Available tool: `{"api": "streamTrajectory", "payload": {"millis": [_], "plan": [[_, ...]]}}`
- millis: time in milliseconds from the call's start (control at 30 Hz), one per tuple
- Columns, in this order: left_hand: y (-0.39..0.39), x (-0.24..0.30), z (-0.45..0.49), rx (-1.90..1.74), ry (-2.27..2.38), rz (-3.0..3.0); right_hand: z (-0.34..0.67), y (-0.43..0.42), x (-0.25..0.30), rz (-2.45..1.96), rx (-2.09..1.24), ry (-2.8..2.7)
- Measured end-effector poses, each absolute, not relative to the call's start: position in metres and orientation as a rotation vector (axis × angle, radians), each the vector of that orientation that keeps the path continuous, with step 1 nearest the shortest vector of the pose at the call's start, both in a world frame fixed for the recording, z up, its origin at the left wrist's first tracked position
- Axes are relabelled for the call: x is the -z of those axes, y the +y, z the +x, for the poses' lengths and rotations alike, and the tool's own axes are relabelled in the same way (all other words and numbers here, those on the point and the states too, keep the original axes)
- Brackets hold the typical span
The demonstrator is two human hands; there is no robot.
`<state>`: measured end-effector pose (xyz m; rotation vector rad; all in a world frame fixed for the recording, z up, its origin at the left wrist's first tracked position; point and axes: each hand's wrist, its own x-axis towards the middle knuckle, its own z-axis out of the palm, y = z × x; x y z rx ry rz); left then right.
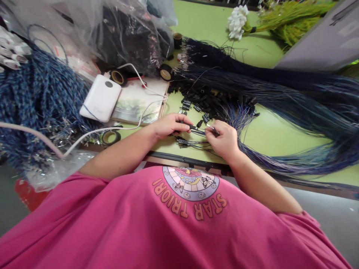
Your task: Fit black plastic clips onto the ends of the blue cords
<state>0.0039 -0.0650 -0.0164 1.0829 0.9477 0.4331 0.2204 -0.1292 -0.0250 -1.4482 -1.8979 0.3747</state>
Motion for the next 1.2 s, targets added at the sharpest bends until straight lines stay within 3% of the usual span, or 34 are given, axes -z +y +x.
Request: {"api": "streamTrajectory", "payload": {"millis": [200,367,567,700,800,1033,1200], "plan": [[-0.068,0.015,0.006,-0.414,0.997,1.181,0.216,-0.13,0.03,-1.385,-0.323,-1.924],[-0.071,0.018,0.008,-0.417,0.997,1.39,0.209,-0.13,0.032,-1.308,-0.479,-1.917],[-0.067,0.013,0.001,-0.342,0.955,1.523,0.218,-0.12,0.023,-1.407,-0.982,-1.662],[-0.063,0.004,-0.011,-0.002,0.745,1.867,0.22,-0.113,0.022,-1.436,-1.388,-1.268],[-0.06,-0.001,-0.017,0.181,0.612,1.985,0.215,-0.113,0.027,-1.51,-1.464,-1.339],[-0.057,-0.002,-0.01,-0.455,1.027,1.289,0.211,-0.117,0.027,-1.471,-1.523,-1.344],[-0.063,0.004,0.005,-0.42,0.981,1.05,0.212,-0.117,0.022,-1.44,-1.542,-1.294]]}}
